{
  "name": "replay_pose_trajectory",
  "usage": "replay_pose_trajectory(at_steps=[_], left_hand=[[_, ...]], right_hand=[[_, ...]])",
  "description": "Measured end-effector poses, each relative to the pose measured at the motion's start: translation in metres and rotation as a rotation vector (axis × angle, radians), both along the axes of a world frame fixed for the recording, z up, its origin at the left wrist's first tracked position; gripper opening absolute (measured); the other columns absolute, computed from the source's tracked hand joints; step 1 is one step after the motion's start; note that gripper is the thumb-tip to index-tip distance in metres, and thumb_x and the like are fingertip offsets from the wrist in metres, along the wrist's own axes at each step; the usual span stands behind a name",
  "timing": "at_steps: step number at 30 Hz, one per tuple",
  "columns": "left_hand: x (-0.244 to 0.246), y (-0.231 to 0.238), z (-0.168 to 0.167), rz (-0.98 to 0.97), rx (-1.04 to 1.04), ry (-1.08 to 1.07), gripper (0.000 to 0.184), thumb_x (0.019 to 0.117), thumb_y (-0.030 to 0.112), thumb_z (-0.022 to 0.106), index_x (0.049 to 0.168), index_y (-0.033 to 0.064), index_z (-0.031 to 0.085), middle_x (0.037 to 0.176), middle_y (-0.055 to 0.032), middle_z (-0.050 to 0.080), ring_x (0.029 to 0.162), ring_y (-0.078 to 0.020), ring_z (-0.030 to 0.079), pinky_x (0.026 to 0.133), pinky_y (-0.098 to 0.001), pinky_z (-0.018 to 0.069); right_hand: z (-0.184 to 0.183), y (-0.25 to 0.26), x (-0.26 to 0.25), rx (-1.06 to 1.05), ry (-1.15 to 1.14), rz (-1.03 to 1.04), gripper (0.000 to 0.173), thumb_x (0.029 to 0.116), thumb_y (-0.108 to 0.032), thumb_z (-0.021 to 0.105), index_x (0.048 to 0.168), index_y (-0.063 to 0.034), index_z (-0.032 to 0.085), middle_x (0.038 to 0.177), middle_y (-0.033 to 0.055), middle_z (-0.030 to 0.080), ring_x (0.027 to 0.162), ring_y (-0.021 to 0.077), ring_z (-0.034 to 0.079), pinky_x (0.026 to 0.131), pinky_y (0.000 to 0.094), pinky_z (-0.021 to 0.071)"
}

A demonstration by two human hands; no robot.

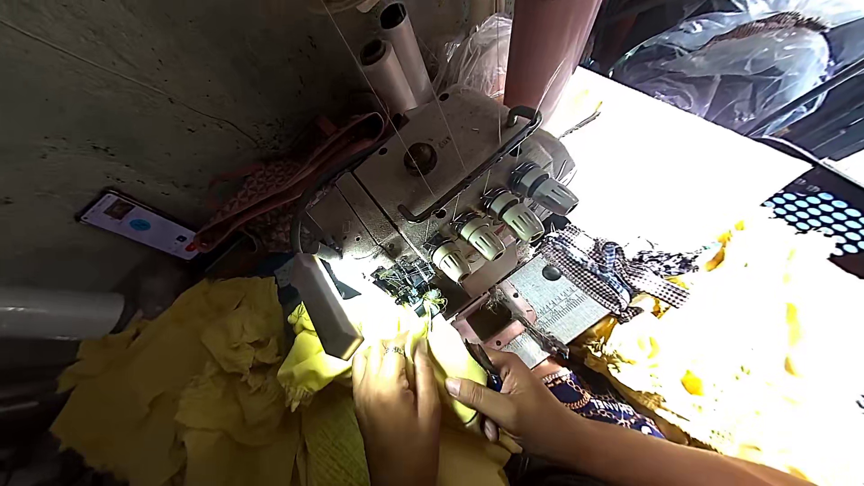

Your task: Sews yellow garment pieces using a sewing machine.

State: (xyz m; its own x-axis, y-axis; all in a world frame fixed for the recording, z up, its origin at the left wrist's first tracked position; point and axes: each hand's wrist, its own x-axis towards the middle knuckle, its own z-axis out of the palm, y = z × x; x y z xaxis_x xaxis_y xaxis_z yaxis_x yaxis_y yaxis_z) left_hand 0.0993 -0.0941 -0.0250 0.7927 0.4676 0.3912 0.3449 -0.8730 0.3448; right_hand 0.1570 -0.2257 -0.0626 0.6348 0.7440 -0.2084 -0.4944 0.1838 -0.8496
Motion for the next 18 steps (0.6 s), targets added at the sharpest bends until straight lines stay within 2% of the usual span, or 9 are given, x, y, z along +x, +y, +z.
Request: replay_pose_trajectory(at_steps=[3, 5, 10, 18], left_hand=[[-0.0046, 0.0073, -0.0013, -0.003, -0.165, -0.012, 0.026, 0.0948, 0.020, 0.055, 0.083, 0.0037, 0.071, 0.084, -0.0039, 0.067, 0.089, -0.0080, 0.061, 0.083, -0.0220, 0.0457], [-0.0066, 0.0098, -0.0011, 0.004, -0.248, -0.013, 0.025, 0.0956, 0.018, 0.053, 0.086, 0.0031, 0.070, 0.085, -0.0024, 0.065, 0.089, -0.0045, 0.059, 0.083, -0.0189, 0.0448], [-0.0064, 0.0114, -0.0021, -0.001, -0.316, -0.020, 0.024, 0.0968, 0.016, 0.051, 0.088, 0.0028, 0.068, 0.083, 0.0000, 0.060, 0.085, -0.0017, 0.056, 0.080, -0.0175, 0.0434], [-0.0073, 0.0088, -0.0040, -0.073, -0.231, -0.064, 0.025, 0.0960, 0.018, 0.053, 0.088, 0.0023, 0.070, 0.084, -0.0007, 0.064, 0.086, -0.0026, 0.058, 0.081, -0.0172, 0.0446]], right_hand=[[-0.0003, -0.0005, 0.0017, 0.012, 0.009, 0.006, 0.014, 0.0956, -0.009, 0.062, 0.110, -0.0094, 0.064, 0.082, -0.0115, 0.068, 0.055, -0.0063, 0.058, 0.048, 0.0118, 0.0498], [-0.0001, 0.0001, 0.0020, 0.013, 0.011, 0.007, 0.014, 0.0957, -0.009, 0.062, 0.110, -0.0096, 0.064, 0.082, -0.0115, 0.068, 0.055, -0.0068, 0.057, 0.049, 0.0115, 0.0494], [-0.0011, 0.0023, 0.0042, 0.020, -0.004, 0.010, 0.014, 0.0953, -0.010, 0.062, 0.109, -0.0103, 0.064, 0.081, -0.0119, 0.067, 0.055, -0.0070, 0.057, 0.048, 0.0114, 0.0490], [-0.0024, 0.0074, 0.0101, 0.009, -0.063, 0.017, 0.009, 0.0951, -0.012, 0.061, 0.104, -0.0117, 0.064, 0.076, -0.0126, 0.065, 0.052, -0.0066, 0.056, 0.046, 0.0118, 0.0482]])
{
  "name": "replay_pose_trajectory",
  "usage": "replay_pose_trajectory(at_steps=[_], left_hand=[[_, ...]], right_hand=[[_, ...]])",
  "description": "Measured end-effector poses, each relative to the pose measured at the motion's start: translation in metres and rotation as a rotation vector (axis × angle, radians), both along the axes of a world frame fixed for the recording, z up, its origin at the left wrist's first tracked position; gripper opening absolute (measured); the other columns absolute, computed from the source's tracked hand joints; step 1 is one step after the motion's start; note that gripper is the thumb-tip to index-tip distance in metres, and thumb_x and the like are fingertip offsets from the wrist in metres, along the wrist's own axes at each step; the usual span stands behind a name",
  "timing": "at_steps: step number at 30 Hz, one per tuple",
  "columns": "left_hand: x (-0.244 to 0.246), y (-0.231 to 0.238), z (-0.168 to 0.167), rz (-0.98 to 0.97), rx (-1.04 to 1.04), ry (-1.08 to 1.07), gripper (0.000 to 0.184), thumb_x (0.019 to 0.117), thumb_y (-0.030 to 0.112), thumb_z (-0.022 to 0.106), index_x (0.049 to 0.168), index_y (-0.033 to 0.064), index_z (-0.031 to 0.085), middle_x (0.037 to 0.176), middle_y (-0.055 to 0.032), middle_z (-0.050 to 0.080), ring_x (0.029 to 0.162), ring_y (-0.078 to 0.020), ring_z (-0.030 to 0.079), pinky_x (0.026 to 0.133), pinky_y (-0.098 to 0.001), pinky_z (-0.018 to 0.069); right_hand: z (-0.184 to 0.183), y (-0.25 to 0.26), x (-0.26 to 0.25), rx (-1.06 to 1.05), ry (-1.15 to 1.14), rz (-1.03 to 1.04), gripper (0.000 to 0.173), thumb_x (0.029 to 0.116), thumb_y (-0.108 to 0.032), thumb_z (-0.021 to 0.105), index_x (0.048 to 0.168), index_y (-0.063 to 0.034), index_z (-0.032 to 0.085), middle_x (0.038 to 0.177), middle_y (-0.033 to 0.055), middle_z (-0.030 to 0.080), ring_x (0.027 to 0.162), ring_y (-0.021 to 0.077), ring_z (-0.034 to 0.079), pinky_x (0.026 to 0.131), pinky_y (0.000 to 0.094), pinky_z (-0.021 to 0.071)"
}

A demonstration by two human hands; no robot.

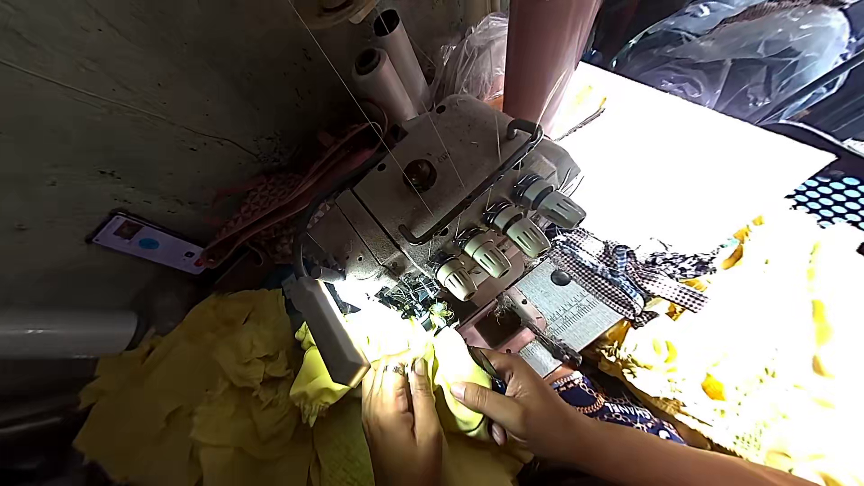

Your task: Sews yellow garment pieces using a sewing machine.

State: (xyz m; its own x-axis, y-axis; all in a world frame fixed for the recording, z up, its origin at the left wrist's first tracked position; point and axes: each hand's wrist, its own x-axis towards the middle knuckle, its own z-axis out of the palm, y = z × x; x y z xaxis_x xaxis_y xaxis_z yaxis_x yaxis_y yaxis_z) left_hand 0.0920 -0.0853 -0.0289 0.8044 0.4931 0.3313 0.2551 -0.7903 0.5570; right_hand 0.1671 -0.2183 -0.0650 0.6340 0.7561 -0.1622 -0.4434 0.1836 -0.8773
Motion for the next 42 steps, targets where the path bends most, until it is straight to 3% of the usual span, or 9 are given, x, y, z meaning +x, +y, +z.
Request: replay_pose_trajectory(at_steps=[4, 7, 10, 12, 14, 16, 20, 34, 42], left_hand=[[-0.008, -0.023, 0.003, -0.052, 0.248, 0.015, 0.017, 0.0910, 0.014, 0.060, 0.085, 0.0028, 0.071, 0.079, -0.0071, 0.068, 0.081, -0.0196, 0.061, 0.080, -0.0351, 0.0447], [-0.018, -0.035, -0.002, -0.058, 0.348, 0.029, 0.019, 0.0921, 0.019, 0.061, 0.077, 0.0088, 0.066, 0.074, -0.0031, 0.063, 0.083, -0.0171, 0.056, 0.085, -0.0320, 0.0381], [-0.026, -0.028, 0.006, -0.130, 0.197, 0.028, 0.015, 0.0878, 0.022, 0.067, 0.077, 0.0138, 0.071, 0.082, -0.0036, 0.067, 0.091, -0.0185, 0.058, 0.087, -0.0361, 0.0363], [-0.029, -0.014, 0.018, -0.134, 0.090, 0.023, 0.018, 0.0929, 0.033, 0.065, 0.091, 0.0176, 0.073, 0.099, -0.0030, 0.066, 0.105, -0.0164, 0.058, 0.094, -0.0355, 0.0402], [-0.021, -0.001, 0.020, -0.062, 0.184, 0.000, 0.030, 0.0955, 0.033, 0.062, 0.104, 0.0077, 0.075, 0.104, -0.0108, 0.069, 0.105, -0.0211, 0.059, 0.094, -0.0333, 0.0427], [-0.011, -0.001, 0.014, -0.062, 0.263, 0.047, 0.029, 0.0973, 0.026, 0.059, 0.106, 0.0058, 0.078, 0.108, -0.0116, 0.075, 0.100, -0.0249, 0.066, 0.088, -0.0377, 0.0489], [-0.007, -0.031, -0.001, -0.064, 0.504, 0.181, 0.026, 0.0940, 0.013, 0.058, 0.107, 0.0014, 0.078, 0.116, -0.0151, 0.074, 0.101, -0.0340, 0.070, 0.085, -0.0413, 0.0555], [-0.005, -0.002, -0.019, -0.125, 0.412, 0.101, 0.034, 0.0984, 0.020, 0.055, 0.126, 0.0173, 0.074, 0.132, -0.0162, 0.068, 0.127, -0.0411, 0.060, 0.108, -0.0552, 0.0448], [-0.006, -0.002, -0.024, -0.103, 0.358, 0.101, 0.037, 0.1007, 0.024, 0.050, 0.131, 0.0244, 0.072, 0.137, -0.0150, 0.065, 0.130, -0.0455, 0.057, 0.105, -0.0707, 0.0382]], right_hand=[[-0.003, 0.000, 0.009, 0.020, -0.120, 0.018, 0.015, 0.1018, -0.025, 0.055, 0.094, -0.0146, 0.061, 0.069, -0.0131, 0.058, 0.051, -0.0063, 0.054, 0.046, 0.0127, 0.0467], [-0.006, 0.002, 0.011, -0.026, -0.325, -0.075, 0.034, 0.0980, -0.046, 0.064, 0.096, -0.0117, 0.068, 0.073, -0.0119, 0.063, 0.061, -0.0088, 0.058, 0.054, 0.0111, 0.0485], [-0.009, 0.005, 0.010, -0.146, -0.478, -0.123, 0.021, 0.0926, -0.030, 0.064, 0.091, -0.0093, 0.070, 0.072, -0.0085, 0.064, 0.065, -0.0082, 0.058, 0.058, 0.0119, 0.0471], [-0.007, 0.003, 0.011, -0.194, -0.518, -0.095, 0.015, 0.0897, -0.020, 0.059, 0.089, -0.0089, 0.068, 0.069, -0.0077, 0.061, 0.062, -0.0077, 0.056, 0.056, 0.0122, 0.0448], [-0.005, 0.001, 0.011, -0.215, -0.521, -0.051, 0.015, 0.0891, -0.020, 0.057, 0.092, -0.0093, 0.067, 0.070, -0.0075, 0.061, 0.062, -0.0068, 0.056, 0.056, 0.0138, 0.0455], [-0.003, -0.002, 0.010, -0.201, -0.496, -0.031, 0.020, 0.0899, -0.020, 0.056, 0.101, -0.0078, 0.068, 0.077, -0.0068, 0.065, 0.069, -0.0071, 0.060, 0.061, 0.0137, 0.0496], [-0.012, -0.012, 0.009, -0.072, -0.484, -0.067, 0.049, 0.0932, -0.011, 0.054, 0.141, -0.0001, 0.054, 0.122, 0.0019, 0.071, 0.104, -0.0018, 0.067, 0.088, 0.0178, 0.0570], [-0.017, 0.001, 0.014, -0.052, -0.274, -0.159, 0.038, 0.0911, -0.009, 0.062, 0.126, -0.0046, 0.048, 0.108, -0.0050, 0.063, 0.089, -0.0046, 0.064, 0.075, 0.0131, 0.0556], [-0.016, 0.003, 0.015, -0.102, -0.253, -0.175, 0.037, 0.0906, -0.012, 0.063, 0.125, -0.0077, 0.049, 0.103, -0.0074, 0.063, 0.084, -0.0040, 0.064, 0.069, 0.0131, 0.0544]])
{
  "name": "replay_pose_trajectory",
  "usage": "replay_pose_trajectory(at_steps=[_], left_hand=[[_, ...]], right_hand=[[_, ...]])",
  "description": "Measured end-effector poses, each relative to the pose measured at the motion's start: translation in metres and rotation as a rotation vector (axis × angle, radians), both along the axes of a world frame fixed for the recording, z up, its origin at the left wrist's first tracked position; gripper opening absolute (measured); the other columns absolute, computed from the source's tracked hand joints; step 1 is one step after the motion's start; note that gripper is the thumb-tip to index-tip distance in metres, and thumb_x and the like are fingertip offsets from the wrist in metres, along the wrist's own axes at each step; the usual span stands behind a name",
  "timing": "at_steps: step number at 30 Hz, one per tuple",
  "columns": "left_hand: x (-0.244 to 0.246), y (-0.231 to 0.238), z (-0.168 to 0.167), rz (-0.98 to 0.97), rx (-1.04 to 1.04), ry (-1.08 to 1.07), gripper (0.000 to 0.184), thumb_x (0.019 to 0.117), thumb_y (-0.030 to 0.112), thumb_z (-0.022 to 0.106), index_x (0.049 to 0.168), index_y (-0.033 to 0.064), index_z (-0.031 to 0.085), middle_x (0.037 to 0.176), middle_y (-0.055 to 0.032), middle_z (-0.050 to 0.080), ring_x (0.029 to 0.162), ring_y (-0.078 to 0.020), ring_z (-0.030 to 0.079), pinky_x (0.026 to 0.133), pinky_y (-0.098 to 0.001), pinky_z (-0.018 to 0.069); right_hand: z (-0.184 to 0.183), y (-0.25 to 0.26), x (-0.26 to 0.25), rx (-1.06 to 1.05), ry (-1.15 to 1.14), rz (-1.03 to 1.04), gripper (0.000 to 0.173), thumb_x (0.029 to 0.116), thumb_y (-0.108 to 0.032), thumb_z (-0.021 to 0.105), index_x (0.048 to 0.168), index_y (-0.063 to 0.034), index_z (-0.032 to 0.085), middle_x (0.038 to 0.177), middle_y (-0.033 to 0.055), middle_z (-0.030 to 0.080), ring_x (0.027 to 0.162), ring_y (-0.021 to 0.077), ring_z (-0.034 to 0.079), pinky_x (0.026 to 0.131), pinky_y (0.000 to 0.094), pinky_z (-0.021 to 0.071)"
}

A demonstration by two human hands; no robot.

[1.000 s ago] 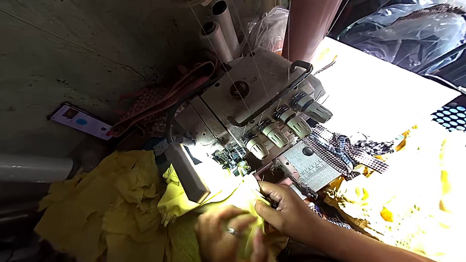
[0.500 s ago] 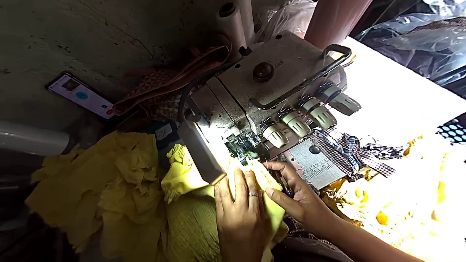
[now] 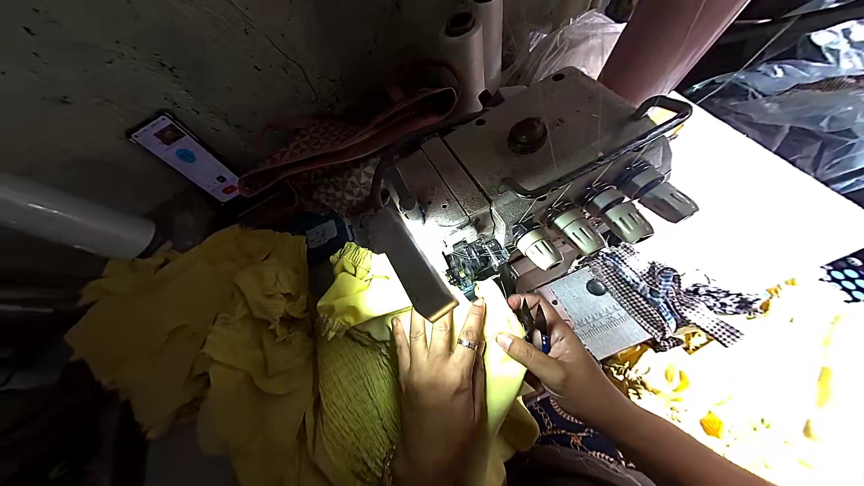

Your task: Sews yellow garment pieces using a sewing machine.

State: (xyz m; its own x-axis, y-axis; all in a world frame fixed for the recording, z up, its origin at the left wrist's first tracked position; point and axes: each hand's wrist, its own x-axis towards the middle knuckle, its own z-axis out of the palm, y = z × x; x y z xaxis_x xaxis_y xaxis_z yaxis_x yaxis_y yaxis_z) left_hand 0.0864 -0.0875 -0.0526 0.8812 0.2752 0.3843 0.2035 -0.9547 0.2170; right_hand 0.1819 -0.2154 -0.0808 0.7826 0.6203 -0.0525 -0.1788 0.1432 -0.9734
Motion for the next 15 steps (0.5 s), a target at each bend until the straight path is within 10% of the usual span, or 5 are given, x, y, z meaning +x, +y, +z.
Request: replay_pose_trajectory(at_steps=[4, 7, 10, 12, 15], left_hand=[[-0.016, 0.007, 0.002, -0.091, -0.177, -0.038, 0.036, 0.1027, 0.027, 0.048, 0.129, 0.0212, 0.072, 0.138, -0.0163, 0.064, 0.135, -0.0454, 0.053, 0.112, -0.0678, 0.0341], [-0.079, 0.030, 0.013, 0.164, -0.295, -0.106, 0.036, 0.1064, 0.031, 0.049, 0.124, 0.0074, 0.069, 0.134, -0.0181, 0.063, 0.135, -0.0312, 0.053, 0.114, -0.0475, 0.0408], [-0.155, 0.073, 0.010, 0.755, -0.221, 0.065, 0.081, 0.0977, 0.044, 0.061, 0.149, -0.0136, 0.037, 0.152, -0.0392, 0.038, 0.141, -0.0577, 0.035, 0.113, -0.0703, 0.0283], [-0.184, 0.099, -0.014, 0.998, -0.290, 0.208, 0.114, 0.0835, 0.056, 0.074, 0.158, -0.0110, 0.019, 0.158, -0.0420, 0.024, 0.143, -0.0638, 0.025, 0.109, -0.0800, 0.0208], [-0.183, 0.095, -0.034, 0.957, -0.348, 0.203, 0.083, 0.0821, 0.034, 0.083, 0.139, -0.0154, 0.049, 0.136, -0.0442, 0.049, 0.127, -0.0634, 0.046, 0.100, -0.0779, 0.0355]], right_hand=[[0.002, 0.000, -0.001, -0.014, 0.045, -0.017, 0.040, 0.0881, -0.010, 0.066, 0.124, -0.0090, 0.049, 0.099, -0.0078, 0.064, 0.069, -0.0048, 0.062, 0.055, 0.0114, 0.0505], [0.003, -0.007, 0.001, -0.039, 0.138, -0.002, 0.052, 0.0811, -0.010, 0.073, 0.126, -0.0108, 0.047, 0.094, -0.0064, 0.063, 0.050, -0.0031, 0.051, 0.041, 0.0129, 0.0433], [0.004, -0.021, 0.003, -0.026, 0.258, 0.044, 0.058, 0.0743, -0.007, 0.077, 0.123, -0.0165, 0.045, 0.076, -0.0093, 0.060, 0.041, -0.0028, 0.044, 0.035, 0.0140, 0.0394], [0.007, -0.029, 0.009, -0.010, 0.289, 0.087, 0.059, 0.0748, -0.005, 0.076, 0.123, -0.0186, 0.044, 0.075, -0.0096, 0.061, 0.041, -0.0027, 0.046, 0.035, 0.0137, 0.0396], [0.006, -0.029, 0.015, 0.028, 0.206, 0.062, 0.059, 0.0758, -0.005, 0.077, 0.123, -0.0171, 0.044, 0.081, -0.0108, 0.063, 0.047, -0.0042, 0.052, 0.039, 0.0117, 0.0435]])
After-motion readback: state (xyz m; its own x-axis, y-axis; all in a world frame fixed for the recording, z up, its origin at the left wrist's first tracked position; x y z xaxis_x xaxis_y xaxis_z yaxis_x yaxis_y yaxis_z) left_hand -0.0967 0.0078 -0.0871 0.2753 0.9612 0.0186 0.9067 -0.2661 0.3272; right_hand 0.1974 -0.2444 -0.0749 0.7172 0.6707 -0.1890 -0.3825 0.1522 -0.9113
